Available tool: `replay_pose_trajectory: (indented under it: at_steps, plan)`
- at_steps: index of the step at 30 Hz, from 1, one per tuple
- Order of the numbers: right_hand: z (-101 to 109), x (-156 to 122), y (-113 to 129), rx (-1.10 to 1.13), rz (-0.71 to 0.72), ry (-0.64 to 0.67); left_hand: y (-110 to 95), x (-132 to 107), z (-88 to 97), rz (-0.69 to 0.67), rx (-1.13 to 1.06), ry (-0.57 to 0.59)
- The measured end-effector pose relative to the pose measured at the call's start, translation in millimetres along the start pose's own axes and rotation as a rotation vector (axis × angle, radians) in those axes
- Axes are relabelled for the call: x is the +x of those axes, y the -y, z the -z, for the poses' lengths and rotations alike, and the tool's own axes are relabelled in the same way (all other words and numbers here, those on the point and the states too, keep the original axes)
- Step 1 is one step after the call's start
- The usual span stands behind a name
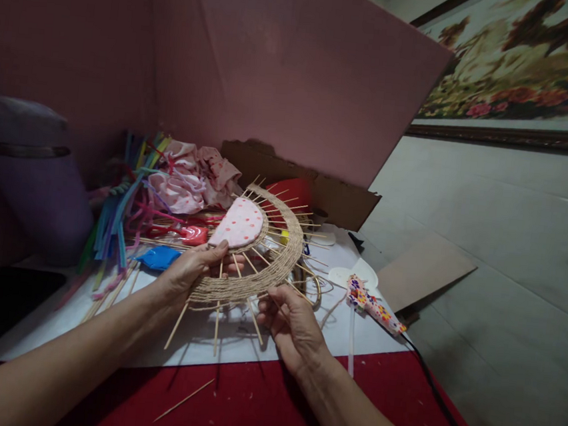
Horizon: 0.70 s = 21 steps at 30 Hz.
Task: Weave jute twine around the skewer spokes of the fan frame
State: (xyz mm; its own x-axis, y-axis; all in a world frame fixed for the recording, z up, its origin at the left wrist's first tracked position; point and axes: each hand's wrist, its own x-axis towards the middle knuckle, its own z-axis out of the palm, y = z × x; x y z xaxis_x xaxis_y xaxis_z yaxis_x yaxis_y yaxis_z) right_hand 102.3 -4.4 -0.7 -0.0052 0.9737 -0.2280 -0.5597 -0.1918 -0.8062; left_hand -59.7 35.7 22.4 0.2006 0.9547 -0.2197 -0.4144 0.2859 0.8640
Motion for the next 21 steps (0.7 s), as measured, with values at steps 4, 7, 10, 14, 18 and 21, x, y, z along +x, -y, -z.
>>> replay_pose_trajectory:
  at_steps: [4, 7, 10, 14, 18, 21]
  plan:
    - [0.3, 0.5, -0.4, -0.005, 0.013, 0.006, 0.4, -0.6, -1.1, 0.001, 0.02, -0.02]
    - [0.4, 0.4, -0.3, -0.01, 0.009, -0.004, 0.0, -1.7, -2.4, 0.005, 0.024, -0.023]
    - [0.2, 0.3, -0.1, -0.011, -0.001, -0.007, -1.0, -1.8, -1.8, 0.024, 0.02, -0.013]
    - [-0.1, 0.3, -0.4, -0.003, -0.002, -0.004, -2.3, -0.8, 0.4, 0.051, 0.026, 0.002]
    - [0.6, 0.5, -1.3, -0.009, -0.001, -0.014, -1.7, 0.4, 0.9, 0.025, 0.009, -0.018]
    - [1.6, 0.4, -1.6, 0.002, 0.004, 0.032, -0.7, 1.9, 1.5, 0.004, -0.005, -0.006]
